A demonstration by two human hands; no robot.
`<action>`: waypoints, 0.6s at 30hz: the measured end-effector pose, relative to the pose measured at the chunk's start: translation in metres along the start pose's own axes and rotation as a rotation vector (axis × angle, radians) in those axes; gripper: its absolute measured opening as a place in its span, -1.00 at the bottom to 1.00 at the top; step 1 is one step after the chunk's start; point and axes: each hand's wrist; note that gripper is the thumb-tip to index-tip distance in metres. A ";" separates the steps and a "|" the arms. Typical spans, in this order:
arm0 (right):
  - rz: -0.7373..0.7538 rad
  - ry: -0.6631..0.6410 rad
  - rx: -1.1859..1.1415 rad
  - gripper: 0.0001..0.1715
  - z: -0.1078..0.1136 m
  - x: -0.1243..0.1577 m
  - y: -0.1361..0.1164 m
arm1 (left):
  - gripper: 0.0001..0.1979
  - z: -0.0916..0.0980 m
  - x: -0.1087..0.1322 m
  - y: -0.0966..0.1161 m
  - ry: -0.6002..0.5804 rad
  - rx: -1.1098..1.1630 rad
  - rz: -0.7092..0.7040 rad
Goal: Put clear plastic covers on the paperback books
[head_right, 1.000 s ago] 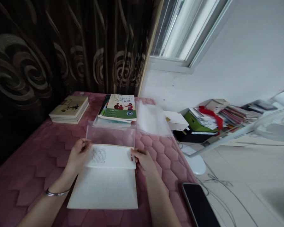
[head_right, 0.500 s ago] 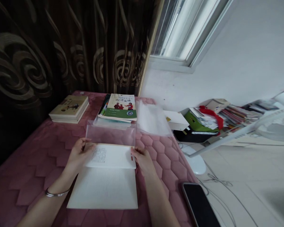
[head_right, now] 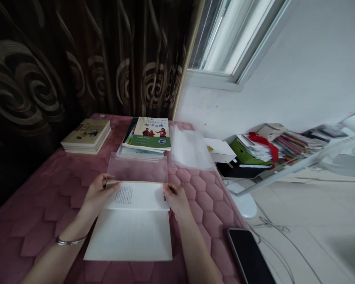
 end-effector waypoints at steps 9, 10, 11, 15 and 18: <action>-0.015 -0.028 -0.079 -0.69 0.003 -0.002 0.007 | -0.62 0.001 0.000 -0.007 -0.011 0.035 -0.008; -0.038 -0.036 -0.118 -0.71 0.004 -0.003 0.008 | -0.62 0.000 -0.001 -0.007 -0.014 0.044 -0.011; -0.067 -0.035 -0.165 -0.69 0.004 -0.003 0.008 | -0.62 0.000 -0.001 -0.008 -0.014 0.055 -0.013; -0.163 -0.006 -0.325 -0.48 0.005 -0.005 0.009 | -0.64 0.000 -0.001 -0.007 -0.005 0.068 -0.013; -0.160 -0.030 -0.361 -0.54 0.005 -0.005 0.010 | -0.65 0.001 0.000 -0.006 -0.019 0.042 -0.016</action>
Point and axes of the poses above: each hand's wrist, its own x-axis away from the middle knuckle, its own z-axis out of the back of the hand, y = z × x, and after that the axes turned 4 degrees about -y, right-handed
